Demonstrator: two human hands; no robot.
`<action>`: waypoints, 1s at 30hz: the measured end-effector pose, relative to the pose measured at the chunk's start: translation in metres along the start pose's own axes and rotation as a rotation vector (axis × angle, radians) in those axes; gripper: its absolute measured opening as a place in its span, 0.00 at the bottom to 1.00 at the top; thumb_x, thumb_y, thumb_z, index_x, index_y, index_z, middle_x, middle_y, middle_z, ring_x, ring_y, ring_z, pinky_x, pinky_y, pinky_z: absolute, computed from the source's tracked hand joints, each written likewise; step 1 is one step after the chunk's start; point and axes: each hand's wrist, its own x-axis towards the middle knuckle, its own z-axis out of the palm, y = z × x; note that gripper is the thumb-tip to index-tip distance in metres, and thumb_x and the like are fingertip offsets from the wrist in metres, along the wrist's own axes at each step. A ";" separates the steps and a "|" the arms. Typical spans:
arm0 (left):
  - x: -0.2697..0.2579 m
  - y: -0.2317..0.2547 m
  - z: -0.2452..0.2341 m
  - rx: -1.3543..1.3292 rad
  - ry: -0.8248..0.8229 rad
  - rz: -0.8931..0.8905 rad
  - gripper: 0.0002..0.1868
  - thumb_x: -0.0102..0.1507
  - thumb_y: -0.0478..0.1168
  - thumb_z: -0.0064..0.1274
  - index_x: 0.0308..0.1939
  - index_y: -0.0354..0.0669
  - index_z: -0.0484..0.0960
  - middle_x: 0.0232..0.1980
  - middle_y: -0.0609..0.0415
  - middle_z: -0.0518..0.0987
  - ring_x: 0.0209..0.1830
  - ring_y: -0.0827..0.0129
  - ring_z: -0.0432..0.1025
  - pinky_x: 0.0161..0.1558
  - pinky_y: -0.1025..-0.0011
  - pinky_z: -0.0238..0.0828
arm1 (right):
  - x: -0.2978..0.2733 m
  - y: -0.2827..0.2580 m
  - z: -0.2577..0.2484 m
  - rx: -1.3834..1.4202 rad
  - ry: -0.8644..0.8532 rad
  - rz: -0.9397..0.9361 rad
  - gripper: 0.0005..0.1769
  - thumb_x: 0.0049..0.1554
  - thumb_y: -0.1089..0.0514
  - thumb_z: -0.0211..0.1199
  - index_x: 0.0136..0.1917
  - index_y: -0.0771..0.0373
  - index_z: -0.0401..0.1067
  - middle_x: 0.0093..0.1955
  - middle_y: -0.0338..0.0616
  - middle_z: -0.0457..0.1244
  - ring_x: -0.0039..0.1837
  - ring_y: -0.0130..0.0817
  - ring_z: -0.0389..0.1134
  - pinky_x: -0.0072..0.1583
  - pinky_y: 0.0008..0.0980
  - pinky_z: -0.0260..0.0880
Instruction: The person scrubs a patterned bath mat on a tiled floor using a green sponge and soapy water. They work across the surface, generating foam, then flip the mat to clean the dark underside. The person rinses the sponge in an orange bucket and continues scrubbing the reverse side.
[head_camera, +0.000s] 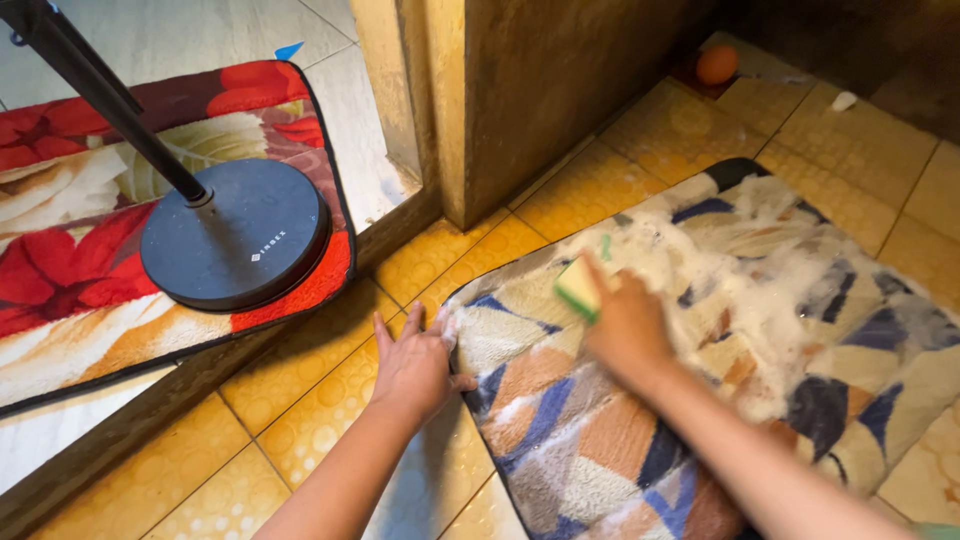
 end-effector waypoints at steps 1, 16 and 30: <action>0.001 0.001 -0.001 0.008 -0.005 -0.004 0.48 0.52 0.60 0.66 0.71 0.46 0.65 0.77 0.57 0.60 0.81 0.54 0.46 0.73 0.31 0.28 | -0.014 -0.016 0.011 0.058 -0.065 0.029 0.46 0.55 0.62 0.62 0.82 0.45 0.47 0.61 0.62 0.58 0.54 0.48 0.66 0.55 0.44 0.71; 0.024 0.018 0.012 0.311 0.141 0.071 0.31 0.61 0.44 0.55 0.68 0.43 0.69 0.73 0.45 0.65 0.77 0.49 0.50 0.71 0.32 0.36 | -0.019 0.005 -0.010 0.200 -0.084 0.251 0.41 0.51 0.64 0.65 0.76 0.56 0.56 0.53 0.55 0.63 0.48 0.46 0.70 0.47 0.43 0.74; 0.068 0.024 -0.014 0.081 -0.136 0.252 0.32 0.59 0.42 0.61 0.68 0.54 0.72 0.79 0.58 0.58 0.81 0.53 0.45 0.74 0.41 0.45 | 0.104 0.152 -0.016 0.271 0.377 0.324 0.54 0.43 0.63 0.69 0.79 0.55 0.49 0.58 0.63 0.64 0.59 0.59 0.67 0.52 0.48 0.68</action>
